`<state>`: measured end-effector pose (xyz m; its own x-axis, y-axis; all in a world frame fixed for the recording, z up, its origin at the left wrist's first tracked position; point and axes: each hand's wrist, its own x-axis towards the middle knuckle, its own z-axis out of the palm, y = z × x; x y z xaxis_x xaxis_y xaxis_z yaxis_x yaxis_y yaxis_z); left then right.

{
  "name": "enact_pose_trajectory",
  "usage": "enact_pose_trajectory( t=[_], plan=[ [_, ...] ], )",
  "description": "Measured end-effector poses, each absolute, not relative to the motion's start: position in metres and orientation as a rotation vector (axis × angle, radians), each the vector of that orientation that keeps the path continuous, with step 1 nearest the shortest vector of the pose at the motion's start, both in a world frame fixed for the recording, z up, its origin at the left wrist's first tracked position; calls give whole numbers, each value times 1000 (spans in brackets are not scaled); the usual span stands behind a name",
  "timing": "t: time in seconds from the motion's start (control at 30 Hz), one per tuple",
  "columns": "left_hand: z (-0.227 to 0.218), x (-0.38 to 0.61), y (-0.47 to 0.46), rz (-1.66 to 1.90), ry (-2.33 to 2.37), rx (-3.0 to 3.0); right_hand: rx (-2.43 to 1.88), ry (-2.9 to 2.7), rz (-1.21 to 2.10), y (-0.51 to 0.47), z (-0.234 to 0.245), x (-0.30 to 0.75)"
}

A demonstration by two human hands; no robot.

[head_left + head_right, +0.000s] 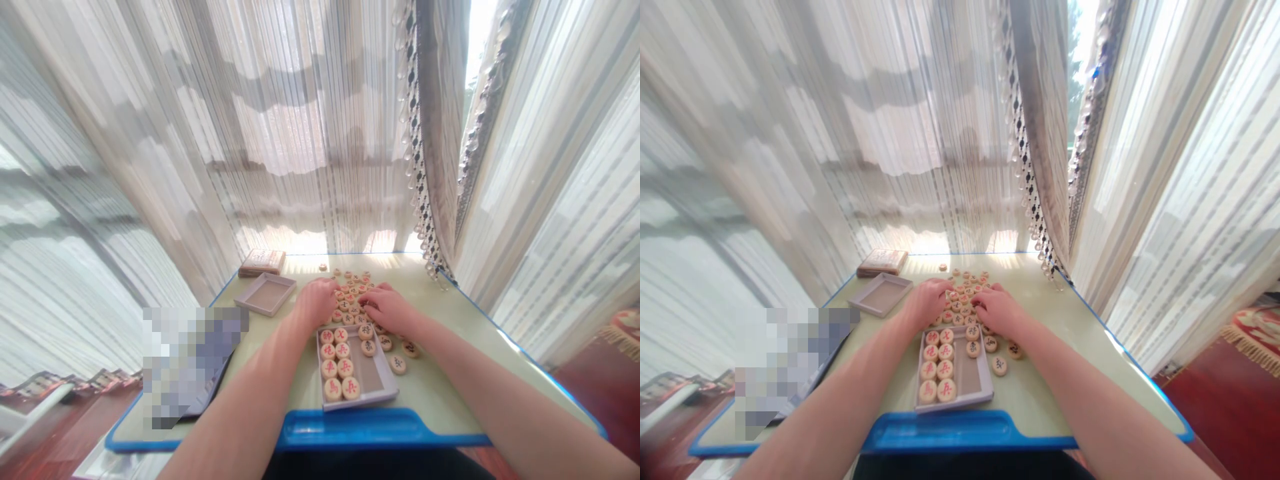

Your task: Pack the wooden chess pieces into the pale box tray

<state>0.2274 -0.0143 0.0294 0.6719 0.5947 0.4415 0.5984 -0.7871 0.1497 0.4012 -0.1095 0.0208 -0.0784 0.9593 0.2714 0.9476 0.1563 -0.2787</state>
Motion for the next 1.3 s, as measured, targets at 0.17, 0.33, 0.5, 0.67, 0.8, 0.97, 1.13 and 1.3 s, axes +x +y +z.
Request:
enact_pose_trajectory(
  t=[0.17, 0.33, 0.5, 0.67, 0.8, 0.97, 1.13, 1.3],
  plan=[
    [29, 228, -14, -748, -1074, -2842, -1815, -1920, 150, -110, 25, 391],
    [28, 226, -13, -834, -1100, -2786, -1613, -1531, 412, -111, 26, 397],
    [30, 229, -22, -1031, -956, -2851, -1292, -1134, 788, -113, 26, 401],
    [42, 238, -40, -1045, -727, -2957, -1036, -1046, 993, -115, 29, 391],
    [47, 238, -45, -1075, -668, -2878, -1009, -1048, 991, -119, 35, 386],
    [47, 236, -44, -1112, -648, -2825, -1069, -1058, 931, -120, 38, 388],
    [48, 236, -42, -1093, -635, -2840, -1147, -1195, 756, -119, 34, 392],
    [47, 235, -38, -1046, -579, -2917, -1220, -1535, 305, -121, 31, 393]
  ],
)
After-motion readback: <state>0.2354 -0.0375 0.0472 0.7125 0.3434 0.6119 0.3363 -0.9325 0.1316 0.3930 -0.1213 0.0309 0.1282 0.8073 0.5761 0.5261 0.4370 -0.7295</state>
